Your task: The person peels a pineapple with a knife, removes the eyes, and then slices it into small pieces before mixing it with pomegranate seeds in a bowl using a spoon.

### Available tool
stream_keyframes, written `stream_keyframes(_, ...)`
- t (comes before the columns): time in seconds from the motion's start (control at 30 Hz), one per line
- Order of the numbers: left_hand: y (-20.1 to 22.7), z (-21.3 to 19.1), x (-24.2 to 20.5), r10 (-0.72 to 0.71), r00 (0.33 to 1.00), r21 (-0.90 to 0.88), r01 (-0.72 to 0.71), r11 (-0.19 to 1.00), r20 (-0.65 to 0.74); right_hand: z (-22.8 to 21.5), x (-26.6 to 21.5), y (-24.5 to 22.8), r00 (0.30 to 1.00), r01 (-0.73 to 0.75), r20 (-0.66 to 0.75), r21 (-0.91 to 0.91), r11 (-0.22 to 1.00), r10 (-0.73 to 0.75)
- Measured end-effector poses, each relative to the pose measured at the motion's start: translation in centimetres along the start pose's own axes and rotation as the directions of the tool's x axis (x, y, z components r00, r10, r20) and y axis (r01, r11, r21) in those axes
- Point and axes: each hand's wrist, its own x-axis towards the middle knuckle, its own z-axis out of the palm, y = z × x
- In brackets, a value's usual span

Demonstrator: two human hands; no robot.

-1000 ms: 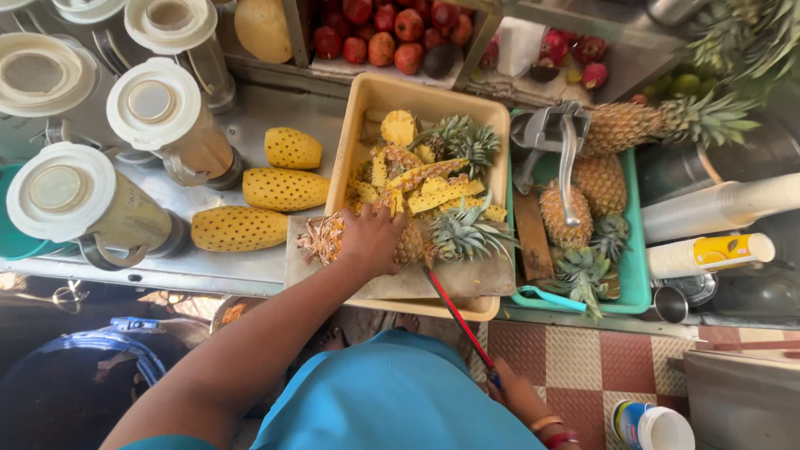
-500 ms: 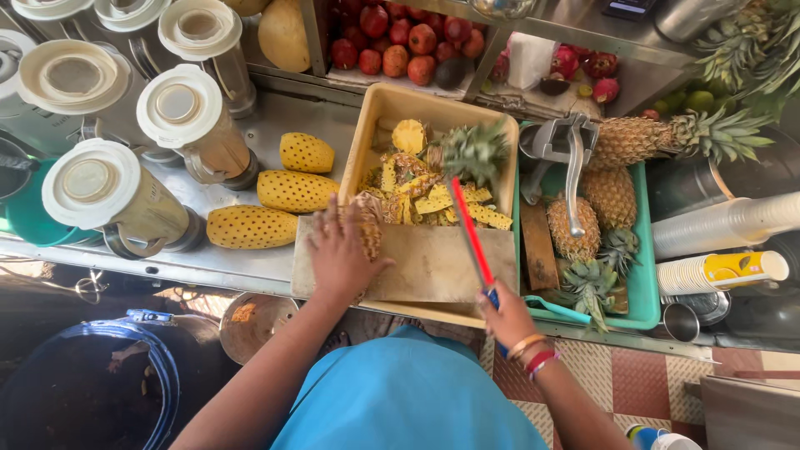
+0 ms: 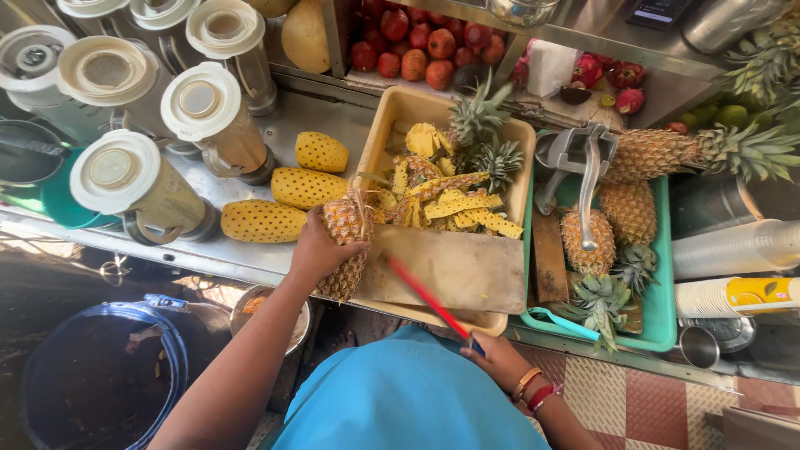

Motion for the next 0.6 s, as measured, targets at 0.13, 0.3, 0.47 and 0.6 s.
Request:
stream_keyframes(0.13, 3.1, -0.7, -0.9, -0.124, 0.972, 0.191, 0.085, 0.978, 0.199, 0.0, -1.3, -0.7, 0.932, -0.138, -0.276, 0.326, 0.935, 0.234)
stream_keyframes(0.3, 8.9, 1.9, -2.6, 0.285, 0.894, 0.521, -0.436, 0.734, 0.347, -1.9, -3.0, -4.0, 0.885, -0.01, -0.437, 0.326, 0.945, 0.16)
stream_keyframes(0.47, 11.7, 2.3, -3.0, 0.232, 0.857, 0.513, -0.47, 0.718, 0.461, -1.3, -2.8, -9.5, 0.915, -0.01, -0.396, 0.159, 0.987, 0.073)
stream_keyframes(0.6, 12.3, 2.0, -2.8, 0.089, 0.886, 0.53, -0.35, 0.773, 0.455, -0.2, -0.8, -14.2, 0.872, 0.147, -0.434, -0.204, 0.968, -0.224)
